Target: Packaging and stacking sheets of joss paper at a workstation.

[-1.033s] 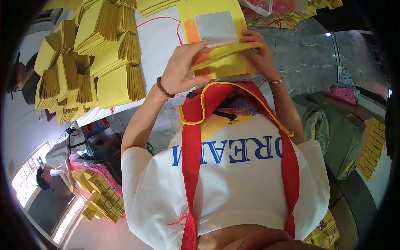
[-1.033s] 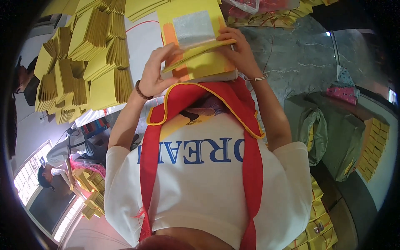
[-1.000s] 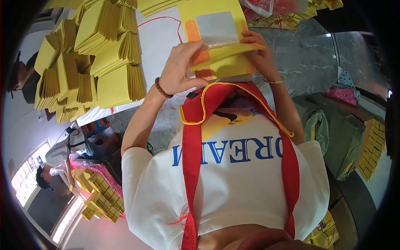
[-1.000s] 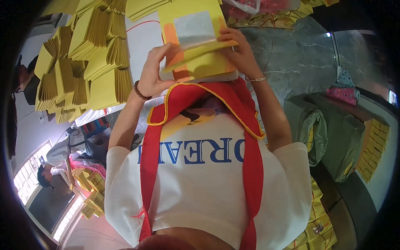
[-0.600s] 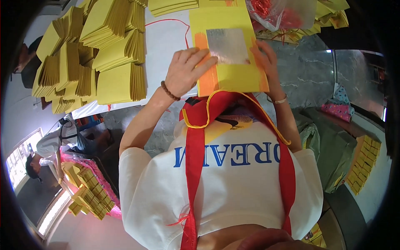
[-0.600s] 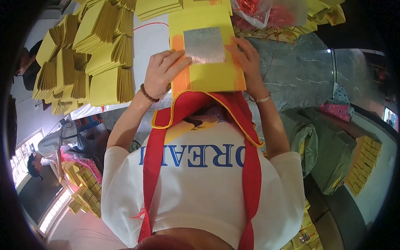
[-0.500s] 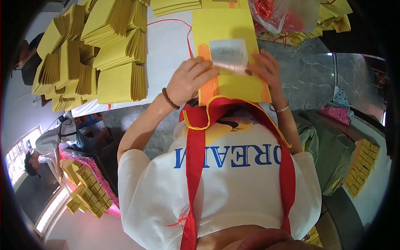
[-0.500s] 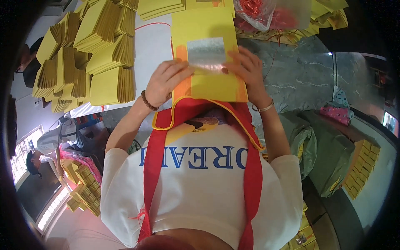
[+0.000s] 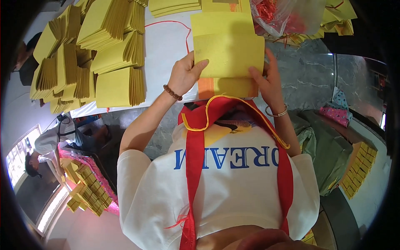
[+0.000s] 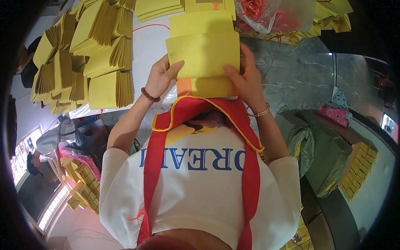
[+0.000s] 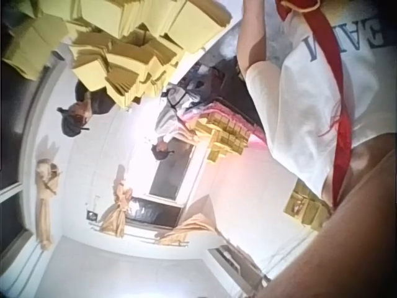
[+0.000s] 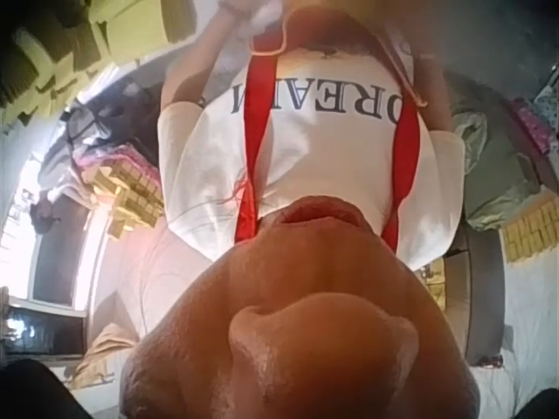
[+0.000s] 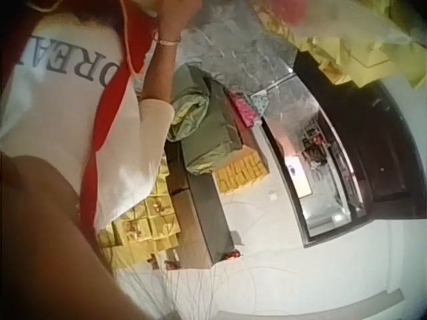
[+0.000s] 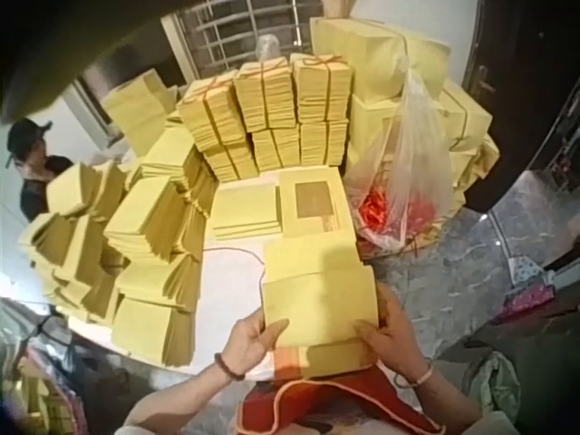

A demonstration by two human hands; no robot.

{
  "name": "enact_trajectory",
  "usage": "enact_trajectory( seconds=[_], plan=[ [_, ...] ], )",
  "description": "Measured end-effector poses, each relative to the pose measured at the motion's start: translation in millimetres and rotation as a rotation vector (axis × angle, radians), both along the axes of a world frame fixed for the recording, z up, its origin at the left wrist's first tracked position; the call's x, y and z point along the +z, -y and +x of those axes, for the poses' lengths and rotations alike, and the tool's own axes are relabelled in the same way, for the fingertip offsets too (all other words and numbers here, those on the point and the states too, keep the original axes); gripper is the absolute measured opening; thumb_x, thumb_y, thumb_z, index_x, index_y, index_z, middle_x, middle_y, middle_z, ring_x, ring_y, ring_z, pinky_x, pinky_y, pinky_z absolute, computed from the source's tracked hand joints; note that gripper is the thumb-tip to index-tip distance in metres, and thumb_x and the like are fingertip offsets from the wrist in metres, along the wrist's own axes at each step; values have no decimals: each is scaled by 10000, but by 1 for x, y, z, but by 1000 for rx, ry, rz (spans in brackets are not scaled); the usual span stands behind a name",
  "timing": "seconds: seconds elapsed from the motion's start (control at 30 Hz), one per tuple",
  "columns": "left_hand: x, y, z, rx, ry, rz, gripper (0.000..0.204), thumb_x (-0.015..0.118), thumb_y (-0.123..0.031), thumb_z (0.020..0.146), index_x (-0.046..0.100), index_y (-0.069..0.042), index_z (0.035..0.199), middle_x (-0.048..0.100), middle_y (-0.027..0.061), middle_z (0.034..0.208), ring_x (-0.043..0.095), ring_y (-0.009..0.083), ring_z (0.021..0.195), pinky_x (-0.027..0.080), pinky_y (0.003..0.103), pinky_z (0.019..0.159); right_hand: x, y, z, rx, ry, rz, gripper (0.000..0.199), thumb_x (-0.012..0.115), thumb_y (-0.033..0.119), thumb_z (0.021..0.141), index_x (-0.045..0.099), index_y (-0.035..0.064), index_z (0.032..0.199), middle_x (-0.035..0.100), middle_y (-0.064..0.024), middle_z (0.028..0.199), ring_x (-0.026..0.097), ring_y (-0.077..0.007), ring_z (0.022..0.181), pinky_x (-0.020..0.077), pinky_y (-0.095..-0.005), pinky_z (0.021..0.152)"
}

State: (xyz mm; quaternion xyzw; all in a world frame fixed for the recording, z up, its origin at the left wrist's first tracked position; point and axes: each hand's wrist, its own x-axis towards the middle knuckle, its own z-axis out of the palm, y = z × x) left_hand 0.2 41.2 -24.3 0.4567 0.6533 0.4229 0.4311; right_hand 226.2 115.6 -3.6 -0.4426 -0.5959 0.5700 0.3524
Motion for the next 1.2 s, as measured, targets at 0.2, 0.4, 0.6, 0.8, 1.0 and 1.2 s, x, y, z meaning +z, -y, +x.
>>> enact_trajectory(
  seconds=[0.2, 0.4, 0.6, 0.8, 1.0, 1.2],
  plan=[
    [2, -12, -2, -6, 84, -126, 250, 555, -207, 874, 569, -4, 1019, 524, 83, 563, 492, 147, 481, 396, 312, 474, -7, -9, 7, 140, 284, 270, 353, 647, 164, 813, 580, 47, 1139, 643, -114, 1028, 595, -114, 912, 468, -248, 766],
    [6, -14, -1, 20, -272, 18, 256, 552, -244, 868, 566, -3, 953, 544, 91, 556, 525, 197, 474, 401, 329, 474, -16, -12, -1, 20, 139, 26, 343, 658, 164, 802, 603, 59, 1124, 660, -114, 969, 616, -129, 842, 478, -249, 732],
    [2, -22, -4, 32, -92, -89, 254, 594, -203, 848, 535, 14, 967, 598, 94, 642, 554, 154, 546, 431, 310, 516, -26, -11, -2, -12, 101, 1, 343, 659, 166, 797, 609, 60, 1120, 664, -111, 967, 617, -124, 824, 481, -251, 720],
    [-1, -24, -2, 148, 168, -25, 299, 623, -162, 836, 486, 19, 1029, 648, 82, 742, 575, 117, 604, 444, 263, 530, -26, -12, -3, -21, 189, 64, 356, 664, 180, 784, 614, 61, 1116, 670, -126, 909, 628, -134, 777, 482, -254, 679],
    [44, -29, 3, 127, -579, 168, 372, 646, -163, 809, 493, -26, 1119, 577, 155, 1079, 563, 217, 974, 451, 314, 750, -29, -12, -3, -32, 206, 46, 364, 663, 195, 773, 618, 67, 1111, 672, -139, 880, 639, -155, 737, 485, -272, 657],
    [29, -36, 41, -338, -987, 498, 427, 608, -288, 796, 528, -96, 1169, 451, 140, 1250, 385, 335, 1174, 316, 455, 941, -27, -12, -6, -38, 216, 47, 360, 661, 198, 771, 621, 75, 1107, 669, -148, 895, 643, -176, 745, 485, -278, 664]
  ],
)
